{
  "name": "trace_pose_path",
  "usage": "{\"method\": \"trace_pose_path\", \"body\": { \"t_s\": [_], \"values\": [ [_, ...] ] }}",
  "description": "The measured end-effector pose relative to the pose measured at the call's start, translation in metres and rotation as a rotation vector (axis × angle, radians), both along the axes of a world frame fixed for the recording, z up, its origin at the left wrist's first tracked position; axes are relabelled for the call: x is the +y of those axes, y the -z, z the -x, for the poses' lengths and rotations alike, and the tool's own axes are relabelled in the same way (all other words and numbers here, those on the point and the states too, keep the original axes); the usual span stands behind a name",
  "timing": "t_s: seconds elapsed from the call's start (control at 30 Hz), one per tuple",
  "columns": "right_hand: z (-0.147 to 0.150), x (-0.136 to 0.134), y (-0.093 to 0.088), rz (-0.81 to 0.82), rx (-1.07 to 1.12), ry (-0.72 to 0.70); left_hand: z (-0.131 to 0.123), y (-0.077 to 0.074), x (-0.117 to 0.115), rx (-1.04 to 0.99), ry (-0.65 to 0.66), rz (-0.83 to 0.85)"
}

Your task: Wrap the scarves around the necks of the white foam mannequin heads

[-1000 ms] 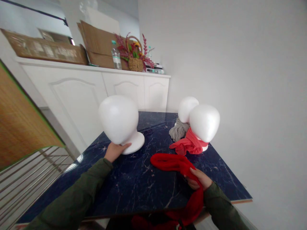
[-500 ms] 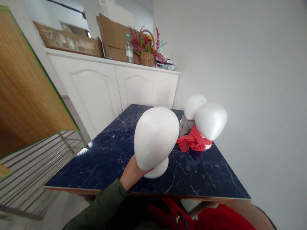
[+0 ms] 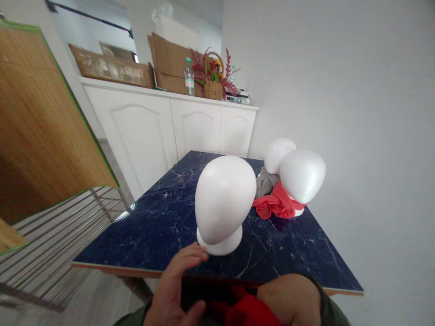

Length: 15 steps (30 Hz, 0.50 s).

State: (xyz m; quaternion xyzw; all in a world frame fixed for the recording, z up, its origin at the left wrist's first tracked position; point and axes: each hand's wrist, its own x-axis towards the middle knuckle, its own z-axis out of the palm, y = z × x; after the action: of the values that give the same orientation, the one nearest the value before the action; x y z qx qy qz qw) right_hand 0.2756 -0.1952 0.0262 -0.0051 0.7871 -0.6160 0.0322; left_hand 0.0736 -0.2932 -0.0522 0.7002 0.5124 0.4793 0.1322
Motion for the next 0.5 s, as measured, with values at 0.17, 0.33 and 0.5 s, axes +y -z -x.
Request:
{"method": "trace_pose_path", "body": {
  "t_s": [0.17, 0.33, 0.5],
  "values": [
    [0.013, 0.005, -0.014, -0.098, -0.098, -0.341, -0.008, -0.042, 0.010, 0.183, 0.502, 0.485],
    [-0.028, 0.007, -0.003, 0.157, -0.160, 0.242, 0.022, -0.049, 0.020, 0.086, 0.563, 0.690],
    [-0.059, 0.021, 0.010, 0.396, 0.065, 0.910, 0.079, -0.026, 0.017, -0.061, 0.736, 0.778]
  ]
}}
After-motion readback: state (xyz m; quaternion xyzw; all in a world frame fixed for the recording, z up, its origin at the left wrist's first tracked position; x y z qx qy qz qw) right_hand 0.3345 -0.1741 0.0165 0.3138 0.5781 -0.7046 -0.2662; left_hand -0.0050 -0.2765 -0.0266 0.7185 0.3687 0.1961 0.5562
